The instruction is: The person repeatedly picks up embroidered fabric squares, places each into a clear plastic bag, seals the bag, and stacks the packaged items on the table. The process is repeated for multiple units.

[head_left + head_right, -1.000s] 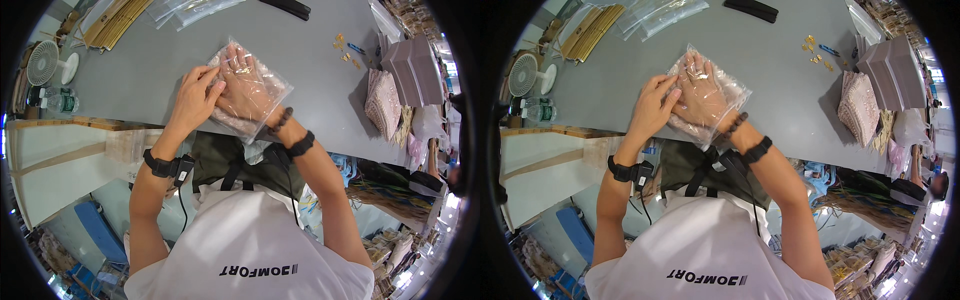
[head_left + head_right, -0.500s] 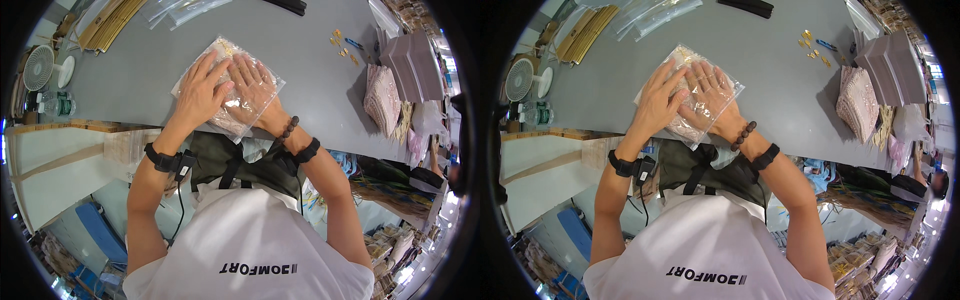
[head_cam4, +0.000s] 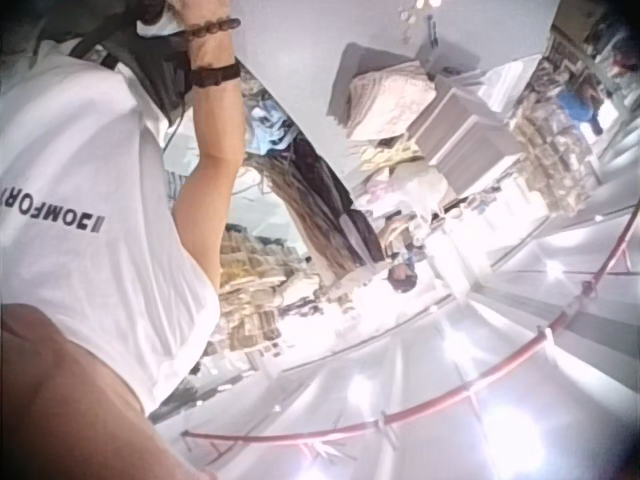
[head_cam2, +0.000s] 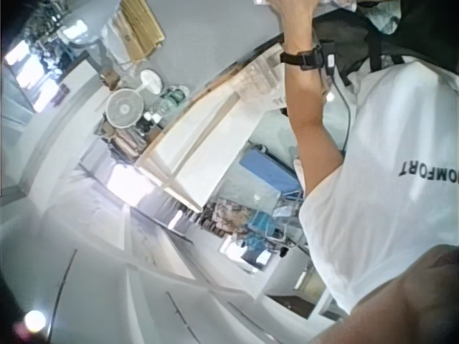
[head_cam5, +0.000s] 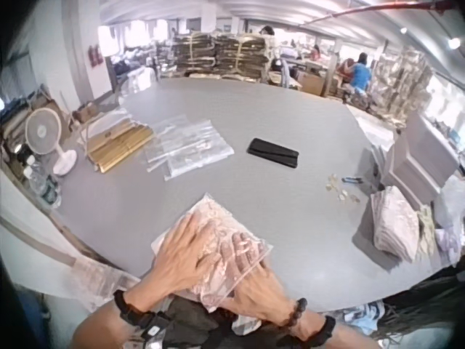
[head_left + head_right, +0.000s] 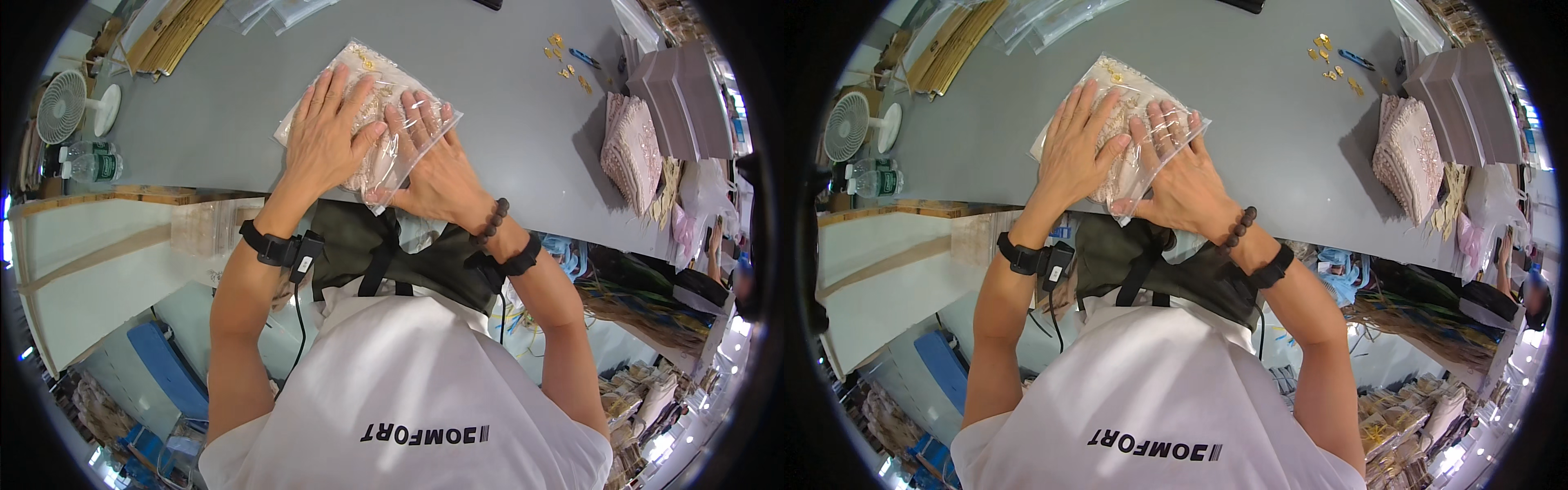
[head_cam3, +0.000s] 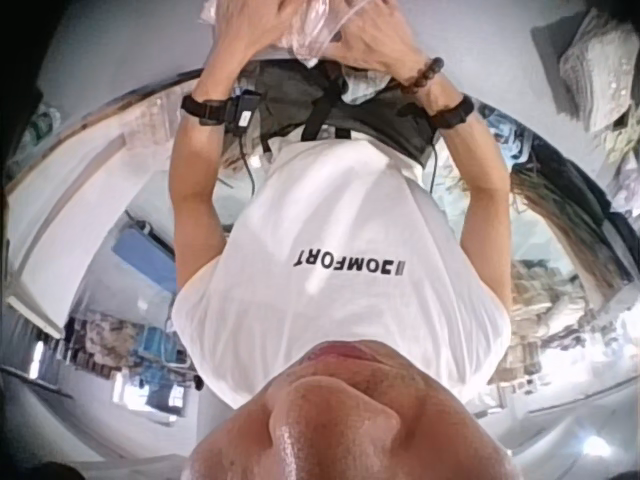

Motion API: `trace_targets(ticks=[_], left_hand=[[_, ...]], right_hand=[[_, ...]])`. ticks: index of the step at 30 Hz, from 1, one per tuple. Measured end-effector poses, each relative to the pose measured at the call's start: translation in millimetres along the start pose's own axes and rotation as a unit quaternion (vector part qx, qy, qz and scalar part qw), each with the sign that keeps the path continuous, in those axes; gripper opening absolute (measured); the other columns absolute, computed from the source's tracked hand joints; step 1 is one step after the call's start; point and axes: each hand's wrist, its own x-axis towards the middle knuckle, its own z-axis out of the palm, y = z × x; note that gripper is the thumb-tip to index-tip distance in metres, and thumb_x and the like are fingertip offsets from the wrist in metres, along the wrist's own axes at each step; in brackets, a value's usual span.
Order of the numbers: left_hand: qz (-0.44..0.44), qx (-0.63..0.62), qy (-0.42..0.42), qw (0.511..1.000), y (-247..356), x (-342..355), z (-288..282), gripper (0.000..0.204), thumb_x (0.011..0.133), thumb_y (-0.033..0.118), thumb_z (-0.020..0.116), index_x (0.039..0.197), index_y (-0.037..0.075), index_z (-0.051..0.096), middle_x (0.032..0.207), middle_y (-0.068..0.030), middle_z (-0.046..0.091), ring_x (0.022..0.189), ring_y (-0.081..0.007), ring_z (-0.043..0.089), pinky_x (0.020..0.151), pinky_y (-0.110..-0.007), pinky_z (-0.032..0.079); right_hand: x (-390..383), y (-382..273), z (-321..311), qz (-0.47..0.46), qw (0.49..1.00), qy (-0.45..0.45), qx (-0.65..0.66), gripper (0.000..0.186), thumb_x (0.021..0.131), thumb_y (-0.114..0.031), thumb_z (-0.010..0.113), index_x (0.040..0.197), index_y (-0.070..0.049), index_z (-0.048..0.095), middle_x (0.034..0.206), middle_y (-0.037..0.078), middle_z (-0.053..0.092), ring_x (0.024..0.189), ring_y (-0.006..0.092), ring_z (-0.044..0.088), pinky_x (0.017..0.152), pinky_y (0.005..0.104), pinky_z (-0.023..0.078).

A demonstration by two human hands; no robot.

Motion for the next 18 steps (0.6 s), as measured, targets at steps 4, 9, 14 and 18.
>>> trace_targets(ticks=[4, 9, 14, 18], left_hand=[[0.0, 0.002, 0.059, 0.998, 4, -1, -8, 0.06, 0.102, 0.043, 0.07, 0.154, 0.016, 0.058, 0.169, -0.0205, 0.04, 0.153, -0.0421, 0.04, 0.123, -0.053, 0.033], [-0.076, -0.056, 0.145, 0.985, 31, -67, -39, 0.023, 0.095, 0.028, 0.082, 0.095, 0.006, 0.079, 0.101, -0.014, 0.071, 0.086, -0.0312, 0.067, 0.075, -0.042, 0.053], [-0.331, -0.468, -0.102, 0.813, 71, -124, -24, 0.035, 0.107, 0.031, 0.07, 0.096, -0.002, 0.075, 0.077, -0.005, 0.072, 0.07, -0.0107, 0.066, 0.062, -0.03, 0.052], [-0.309, -0.567, -0.114, 0.755, 79, -126, -6, 0.035, 0.111, 0.031, 0.063, 0.099, -0.001, 0.074, 0.085, -0.0022, 0.072, 0.077, -0.0091, 0.065, 0.069, -0.027, 0.052]], right_hand=[[-8, 6, -6, -0.003, 1.0, -0.004, 0.008, 0.108, 0.089, -0.066, 0.074, 0.164, 0.001, 0.035, 0.169, 0.033, 0.029, 0.16, 0.0488, 0.024, 0.13, 0.0605, 0.018], [-56, -8, -42, -0.004, 0.994, 0.1, 0.053, 0.054, 0.098, -0.032, 0.079, 0.141, -0.001, 0.067, 0.139, 0.023, 0.068, 0.121, 0.0318, 0.071, 0.101, 0.0434, 0.057], [-77, -49, -41, 0.338, 0.848, -0.044, 0.405, 0.028, 0.102, -0.024, 0.074, 0.113, 0.001, 0.08, 0.082, 0.009, 0.078, 0.065, 0.0123, 0.07, 0.06, 0.0291, 0.057], [-65, -57, -23, 0.387, 0.758, -0.131, 0.509, 0.03, 0.105, -0.026, 0.072, 0.11, 0.002, 0.079, 0.075, 0.005, 0.074, 0.056, 0.0081, 0.066, 0.05, 0.0259, 0.053]])
